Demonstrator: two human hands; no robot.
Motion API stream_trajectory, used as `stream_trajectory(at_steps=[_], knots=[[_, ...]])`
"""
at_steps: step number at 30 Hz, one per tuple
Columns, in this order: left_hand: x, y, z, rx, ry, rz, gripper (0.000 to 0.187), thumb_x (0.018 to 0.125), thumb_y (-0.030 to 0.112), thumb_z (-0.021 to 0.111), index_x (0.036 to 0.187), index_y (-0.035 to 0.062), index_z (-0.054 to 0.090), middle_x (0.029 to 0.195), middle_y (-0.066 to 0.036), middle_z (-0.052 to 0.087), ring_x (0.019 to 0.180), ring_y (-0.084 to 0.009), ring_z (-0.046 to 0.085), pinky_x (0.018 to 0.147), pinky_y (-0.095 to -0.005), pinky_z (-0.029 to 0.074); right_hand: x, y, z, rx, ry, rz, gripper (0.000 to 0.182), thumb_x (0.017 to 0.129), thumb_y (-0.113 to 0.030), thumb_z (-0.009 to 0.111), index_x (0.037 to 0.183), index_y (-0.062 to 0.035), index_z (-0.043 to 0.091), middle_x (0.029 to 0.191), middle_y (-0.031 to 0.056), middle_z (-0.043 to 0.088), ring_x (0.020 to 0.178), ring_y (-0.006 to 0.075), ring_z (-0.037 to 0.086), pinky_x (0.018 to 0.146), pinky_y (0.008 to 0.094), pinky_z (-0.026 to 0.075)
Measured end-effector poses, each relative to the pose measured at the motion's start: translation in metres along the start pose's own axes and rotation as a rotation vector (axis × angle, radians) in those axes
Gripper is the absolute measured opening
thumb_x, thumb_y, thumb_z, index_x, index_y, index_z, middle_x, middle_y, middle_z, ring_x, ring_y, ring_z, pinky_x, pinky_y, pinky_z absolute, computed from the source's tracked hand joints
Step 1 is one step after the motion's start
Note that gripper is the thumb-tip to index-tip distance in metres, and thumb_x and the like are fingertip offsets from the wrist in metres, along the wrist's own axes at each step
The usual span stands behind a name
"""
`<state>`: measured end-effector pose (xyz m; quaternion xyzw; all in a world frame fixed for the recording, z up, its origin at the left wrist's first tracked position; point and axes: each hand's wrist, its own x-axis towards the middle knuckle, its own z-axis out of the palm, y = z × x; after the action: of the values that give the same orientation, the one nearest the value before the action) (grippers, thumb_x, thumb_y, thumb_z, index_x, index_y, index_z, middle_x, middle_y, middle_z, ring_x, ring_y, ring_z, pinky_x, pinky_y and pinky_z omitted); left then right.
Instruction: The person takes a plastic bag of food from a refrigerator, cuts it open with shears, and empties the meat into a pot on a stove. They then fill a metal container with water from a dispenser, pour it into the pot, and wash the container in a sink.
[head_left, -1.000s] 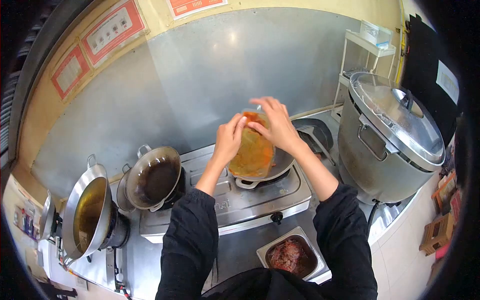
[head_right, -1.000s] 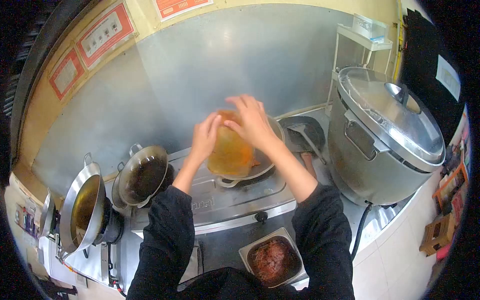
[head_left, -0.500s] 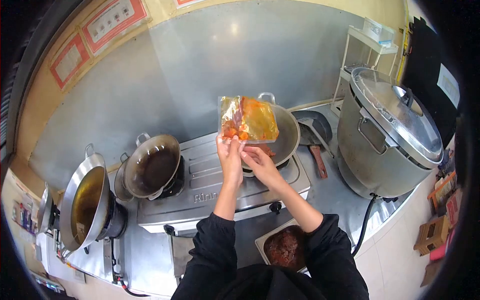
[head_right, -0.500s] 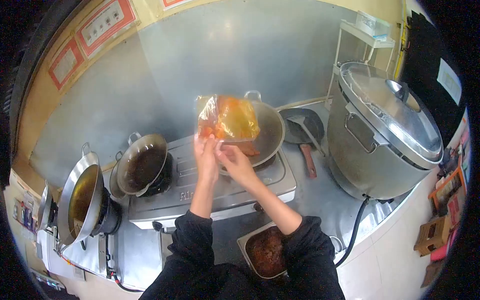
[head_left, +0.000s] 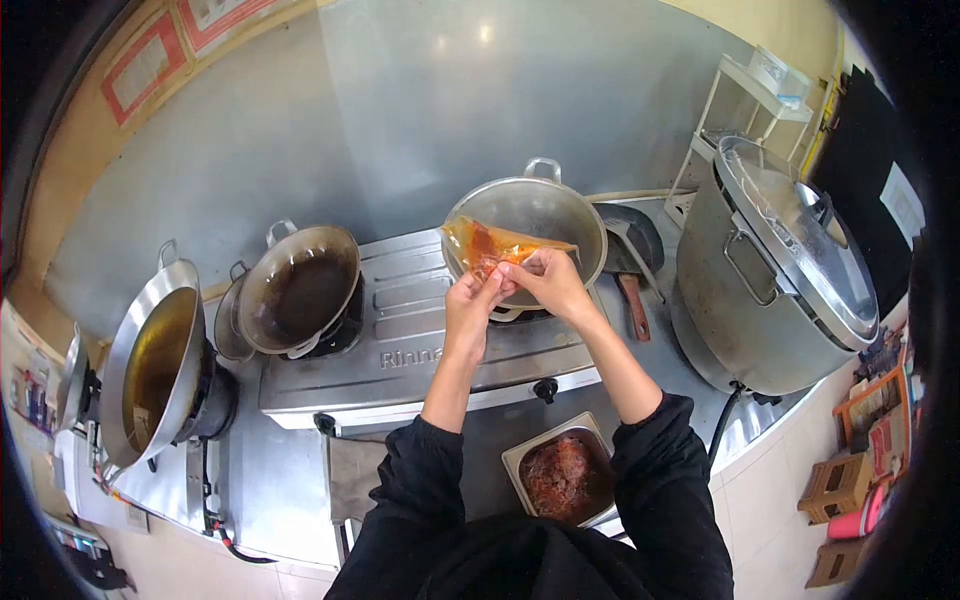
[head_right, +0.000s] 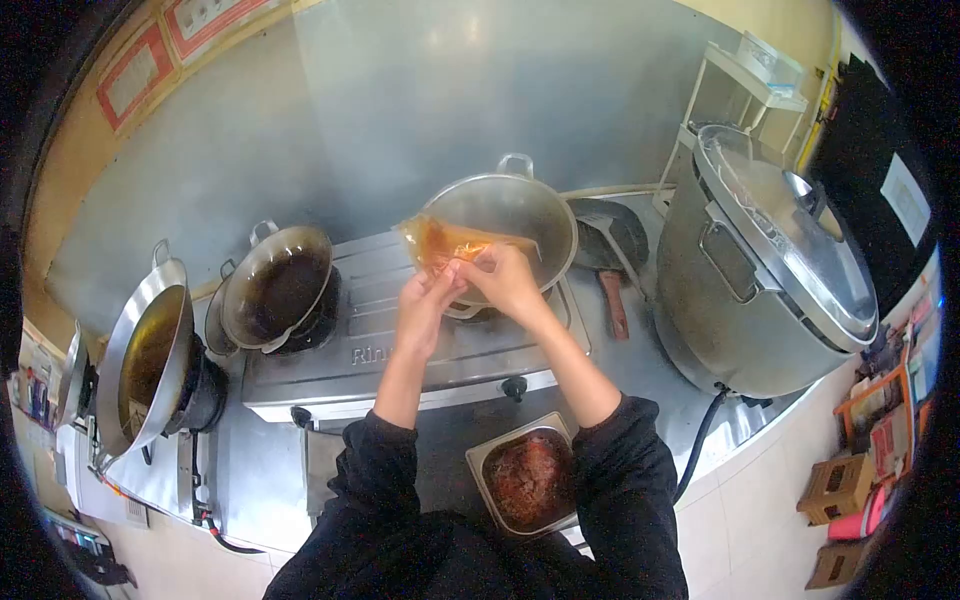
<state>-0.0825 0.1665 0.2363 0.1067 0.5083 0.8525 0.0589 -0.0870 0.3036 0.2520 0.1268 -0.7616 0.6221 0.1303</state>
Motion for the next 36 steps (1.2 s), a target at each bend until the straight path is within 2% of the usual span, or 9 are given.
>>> stream_trajectory(at_steps=[6, 13, 16, 18, 21, 22, 25, 29, 36], knots=[[0.004, -0.015, 0.011, 0.116, 0.141, 0.162, 0.017, 0.088, 0.016, 0.050, 0.087, 0.0003, 0.056, 0.071, -0.005, 0.059, 0.065, -0.0111, 0.056, 0.062, -0.0238, 0.045, -0.012, -0.024, 0.008, -0.339, 0.179, -0.004, 0.026, 0.075, -0.021, 0.064, 0.070, 0.0045, 0.061, 0.059, 0.0161, 0.058, 0.053, 0.0214, 0.056, 0.053, 0.0305, 0.043], [0.004, -0.021, 0.015, 0.313, 0.252, 0.253, 0.029, 0.091, 0.027, 0.044, 0.082, 0.0021, 0.057, 0.053, -0.003, 0.053, 0.046, -0.0089, 0.050, 0.044, -0.0217, 0.041, -0.012, -0.004, 0.013, -0.384, 0.274, -0.043, 0.031, 0.078, -0.022, 0.062, 0.063, 0.0046, 0.057, 0.051, 0.0121, 0.051, 0.046, 0.0152, 0.044, 0.045, 0.0298, 0.035], [0.003, -0.015, 0.018, 0.208, 0.281, 0.122, 0.032, 0.091, 0.028, 0.043, 0.081, 0.0008, 0.056, 0.052, -0.003, 0.053, 0.043, -0.0091, 0.049, 0.042, -0.0212, 0.040, -0.014, 0.001, 0.014, -0.358, 0.290, -0.093, 0.030, 0.080, -0.021, 0.061, 0.065, 0.0042, 0.059, 0.052, 0.0089, 0.052, 0.047, 0.0099, 0.043, 0.045, 0.0274, 0.034], [0.001, -0.007, 0.023, 0.133, 0.229, 0.127, 0.031, 0.092, 0.027, 0.043, 0.082, 0.0004, 0.056, 0.054, -0.004, 0.054, 0.045, -0.0096, 0.051, 0.044, -0.0211, 0.041, -0.016, -0.005, 0.013, -0.313, 0.277, -0.087, 0.029, 0.079, -0.021, 0.060, 0.066, 0.0045, 0.058, 0.052, 0.0126, 0.052, 0.048, 0.0124, 0.045, 0.047, 0.0298, 0.037], [0.006, -0.010, 0.015, 0.135, 0.079, 0.128, 0.028, 0.092, 0.024, 0.043, 0.084, -0.0002, 0.055, 0.060, -0.006, 0.057, 0.050, -0.0106, 0.054, 0.047, -0.0210, 0.043, -0.011, -0.003, 0.001, -0.185, 0.176, -0.093, 0.026, 0.079, -0.022, 0.061, 0.075, 0.0034, 0.060, 0.060, 0.0080, 0.059, 0.054, 0.0102, 0.050, 0.053, 0.0264, 0.041], [0.009, -0.012, 0.011, 0.153, 0.016, 0.128, 0.027, 0.092, 0.023, 0.043, 0.085, -0.0004, 0.055, 0.062, -0.007, 0.058, 0.051, -0.0109, 0.054, 0.049, -0.0210, 0.044, -0.012, -0.006, -0.002, -0.013, 0.050, 0.009, 0.026, 0.079, -0.024, 0.063, 0.084, 0.0015, 0.061, 0.071, 0.0040, 0.063, 0.064, 0.0101, 0.055, 0.062, 0.0237, 0.043], [0.013, -0.013, 0.007, 0.218, -0.095, 0.130, 0.023, 0.091, 0.020, 0.043, 0.088, -0.0002, 0.054, 0.066, -0.007, 0.059, 0.055, -0.0117, 0.056, 0.050, -0.0208, 0.044, -0.007, 0.004, -0.007, 0.186, -0.046, 0.144, 0.026, 0.079, -0.024, 0.064, 0.088, 0.0009, 0.061, 0.076, 0.0036, 0.063, 0.070, 0.0098, 0.056, 0.065, 0.0233, 0.042], [0.005, -0.008, 0.011, 0.221, -0.109, 0.066, 0.023, 0.090, 0.023, 0.045, 0.084, 0.0029, 0.053, 0.062, -0.004, 0.055, 0.054, -0.0106, 0.051, 0.057, -0.0237, 0.043, -0.005, 0.008, -0.006, 0.385, -0.006, 0.345, 0.019, 0.077, -0.016, 0.066, 0.088, -0.0012, 0.061, 0.074, 0.0030, 0.061, 0.066, 0.0084, 0.054, 0.060, 0.0224, 0.042], [0.003, -0.018, 0.015, 0.422, 0.038, 0.113, 0.022, 0.092, 0.019, 0.040, 0.090, 0.0018, 0.052, 0.061, 0.000, 0.051, 0.051, -0.0081, 0.046, 0.056, -0.0220, 0.041, -0.012, 0.001, 0.016, 0.388, 0.187, 0.143, 0.014, 0.078, -0.012, 0.063, 0.085, -0.0006, 0.061, 0.070, 0.0011, 0.060, 0.057, 0.0058, 0.053, 0.052, 0.0202, 0.043]])
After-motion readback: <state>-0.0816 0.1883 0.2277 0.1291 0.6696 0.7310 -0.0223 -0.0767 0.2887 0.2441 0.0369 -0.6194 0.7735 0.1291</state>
